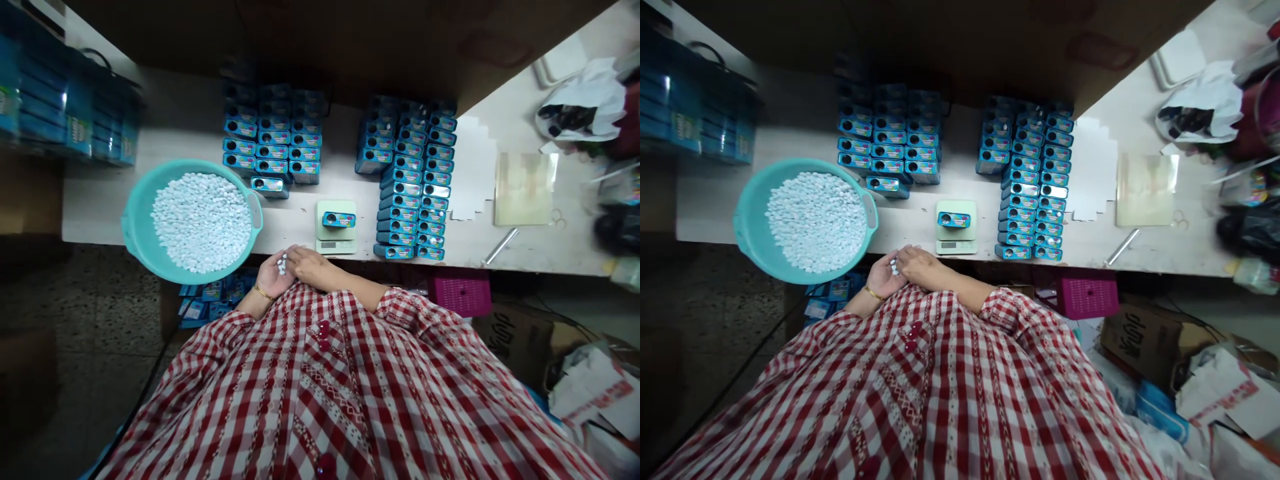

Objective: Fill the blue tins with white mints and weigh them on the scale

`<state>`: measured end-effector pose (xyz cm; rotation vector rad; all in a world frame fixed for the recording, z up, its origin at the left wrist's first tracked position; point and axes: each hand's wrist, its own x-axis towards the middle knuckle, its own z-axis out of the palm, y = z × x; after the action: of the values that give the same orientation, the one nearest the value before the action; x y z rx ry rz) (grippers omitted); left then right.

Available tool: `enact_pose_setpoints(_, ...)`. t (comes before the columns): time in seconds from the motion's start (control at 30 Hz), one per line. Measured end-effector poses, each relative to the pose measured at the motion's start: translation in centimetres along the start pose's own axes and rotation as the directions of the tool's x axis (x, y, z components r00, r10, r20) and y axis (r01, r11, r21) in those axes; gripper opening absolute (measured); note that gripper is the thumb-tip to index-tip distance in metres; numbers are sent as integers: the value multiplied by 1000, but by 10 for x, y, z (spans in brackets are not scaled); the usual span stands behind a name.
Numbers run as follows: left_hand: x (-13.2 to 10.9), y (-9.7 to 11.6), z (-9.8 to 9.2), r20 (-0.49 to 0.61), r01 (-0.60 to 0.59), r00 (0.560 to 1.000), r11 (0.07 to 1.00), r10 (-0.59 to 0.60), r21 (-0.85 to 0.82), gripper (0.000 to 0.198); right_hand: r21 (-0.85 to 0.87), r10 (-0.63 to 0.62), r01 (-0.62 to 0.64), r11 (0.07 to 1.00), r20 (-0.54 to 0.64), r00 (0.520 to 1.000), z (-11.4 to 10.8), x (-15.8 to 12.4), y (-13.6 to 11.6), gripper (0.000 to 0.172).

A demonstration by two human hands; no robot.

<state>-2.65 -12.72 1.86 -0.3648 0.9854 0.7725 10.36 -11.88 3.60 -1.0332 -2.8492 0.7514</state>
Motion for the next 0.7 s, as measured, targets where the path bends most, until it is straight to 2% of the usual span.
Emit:
enact_pose_setpoints(0.1, -7, -4, -7, -8, 37, 999, 999, -37, 20, 41, -4, -65, 65, 998, 21, 998, 8, 1, -2, 18)
enact_pose_setpoints(0.2, -10, -6, -6, -5, 29, 1000, 999, -29, 29, 44, -23, -64, 65, 998, 20, 998, 10, -1, -2, 18)
enact_pose_setpoints(0.47, -9, -2, 10, 21, 8, 1000, 1000, -8, 6, 41, 17, -18, 18, 1000, 26, 999, -7, -4, 3, 20)
enact_pose_setpoints(0.57, -6, -3, 24, 75, -11, 997, 1000, 11, -4, 36, 78, 8, -4, 997, -43, 999, -12, -12, 17, 20)
enact_pose_setpoints(0.7, 1, -7, 48, 124, -28, 992, 999, 30, -17, 30, 235, 92, -33, 971, -241, 966, -13, -27, 40, 20)
